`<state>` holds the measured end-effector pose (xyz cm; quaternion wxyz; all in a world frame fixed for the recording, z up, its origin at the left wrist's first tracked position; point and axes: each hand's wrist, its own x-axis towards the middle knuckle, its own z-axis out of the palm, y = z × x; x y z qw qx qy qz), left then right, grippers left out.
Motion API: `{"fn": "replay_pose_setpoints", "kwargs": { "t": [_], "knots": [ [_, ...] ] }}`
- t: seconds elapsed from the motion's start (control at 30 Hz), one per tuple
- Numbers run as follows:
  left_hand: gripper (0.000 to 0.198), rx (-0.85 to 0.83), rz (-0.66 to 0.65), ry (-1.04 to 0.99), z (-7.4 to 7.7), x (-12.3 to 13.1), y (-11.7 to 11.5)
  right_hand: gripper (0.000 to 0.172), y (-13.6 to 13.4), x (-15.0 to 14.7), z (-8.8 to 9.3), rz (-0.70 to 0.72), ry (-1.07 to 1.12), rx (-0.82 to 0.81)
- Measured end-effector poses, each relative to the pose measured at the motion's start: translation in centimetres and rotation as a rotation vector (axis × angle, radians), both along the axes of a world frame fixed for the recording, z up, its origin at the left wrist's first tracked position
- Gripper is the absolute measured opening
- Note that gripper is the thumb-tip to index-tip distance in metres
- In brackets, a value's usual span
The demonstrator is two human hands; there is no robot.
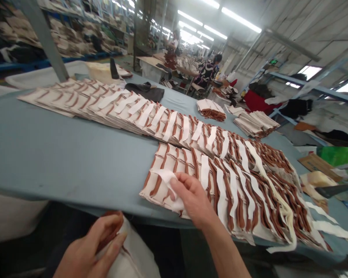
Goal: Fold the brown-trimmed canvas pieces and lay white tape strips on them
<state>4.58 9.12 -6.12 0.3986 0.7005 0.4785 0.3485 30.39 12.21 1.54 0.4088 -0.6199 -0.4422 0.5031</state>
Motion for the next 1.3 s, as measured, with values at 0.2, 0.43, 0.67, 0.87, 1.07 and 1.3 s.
{"fn": "replay_pose_setpoints", "kwargs": {
  "t": [0.2, 0.43, 0.67, 0.87, 1.07, 1.3],
  "knots": [
    [0.048, -0.446, -0.292, -0.31, 3.2, 1.4, -0.3, 0.045, -4.4, -4.6, 0.9, 0.227, 0.221, -0.12],
    [0.07, -0.829, -0.095, -0.628, 2.7, 1.8, -1.9, 0.037, -8.9, -5.0, -0.1, 0.406, 0.043, -0.282],
    [0.063, -0.755, -0.063, -0.487, 3.3, 2.0, -3.5, 0.042, -10.0, -4.0, -0.3, 0.44, -0.142, -0.191],
    [0.048, -0.605, -0.167, -0.349, 4.5, 2.9, -4.4, 0.02, -10.0, -5.8, -0.7, 0.191, -0.123, 0.106],
    [0.038, -0.435, -0.197, -0.293, 4.6, 2.9, -5.1, 0.022, -10.9, -8.1, -2.7, -0.049, 0.167, 0.131],
    [0.061, -0.43, 0.07, -0.372, 1.8, 1.3, -6.4, 0.036, -12.2, -8.8, -6.1, -0.253, 0.259, 0.095]
  ]
}}
